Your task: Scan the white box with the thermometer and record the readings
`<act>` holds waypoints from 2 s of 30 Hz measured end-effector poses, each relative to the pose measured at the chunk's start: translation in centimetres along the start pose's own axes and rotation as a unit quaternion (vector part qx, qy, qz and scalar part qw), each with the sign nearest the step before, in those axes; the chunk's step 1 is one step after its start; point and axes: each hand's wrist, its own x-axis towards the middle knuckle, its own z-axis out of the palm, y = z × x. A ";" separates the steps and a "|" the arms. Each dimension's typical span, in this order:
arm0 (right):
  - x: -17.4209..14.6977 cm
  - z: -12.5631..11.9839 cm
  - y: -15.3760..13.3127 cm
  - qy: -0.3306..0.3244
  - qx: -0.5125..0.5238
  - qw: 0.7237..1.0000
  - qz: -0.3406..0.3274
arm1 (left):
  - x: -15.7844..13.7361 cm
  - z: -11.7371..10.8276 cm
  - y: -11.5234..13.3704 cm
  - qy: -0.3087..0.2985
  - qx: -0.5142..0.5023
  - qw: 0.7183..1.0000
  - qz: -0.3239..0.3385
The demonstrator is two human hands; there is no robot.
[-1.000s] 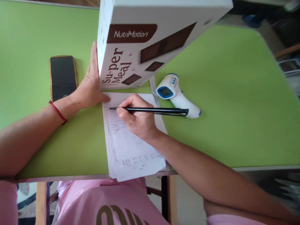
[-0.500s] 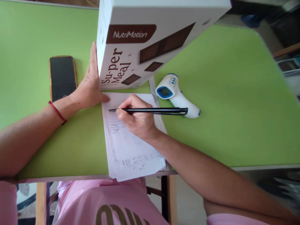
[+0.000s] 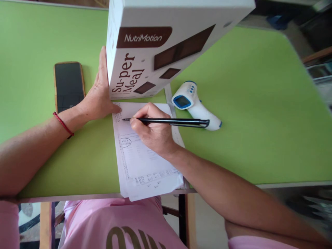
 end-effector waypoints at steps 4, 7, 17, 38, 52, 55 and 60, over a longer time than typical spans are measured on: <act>0.1 -0.1 -0.1 -0.015 0.008 1.000 0.002 | 0.0 0.0 -0.1 -0.003 -0.002 1.000 -0.001; 0.2 -0.2 -0.2 -0.025 -0.001 0.999 0.021 | -0.1 0.0 0.0 -0.001 -0.007 1.000 -0.001; -0.1 0.0 0.1 0.004 0.006 1.000 0.023 | -0.2 -0.1 0.1 -0.002 -0.009 1.000 -0.003; 0.2 -0.2 -0.1 -0.029 0.010 0.999 0.013 | 0.1 0.3 -0.3 0.039 -0.045 0.998 -0.012; -0.3 -1.3 -0.9 0.064 -0.067 0.993 -0.069 | 0.1 0.5 0.0 0.058 -0.084 0.995 -0.021; 0.3 -2.8 -1.3 0.059 -0.156 0.973 -0.158 | 0.1 0.6 0.1 0.071 -0.097 0.992 -0.029; 1.2 -5.7 -1.0 -0.021 -0.318 0.931 -0.179 | 0.0 0.8 -0.1 0.062 -0.089 0.994 -0.018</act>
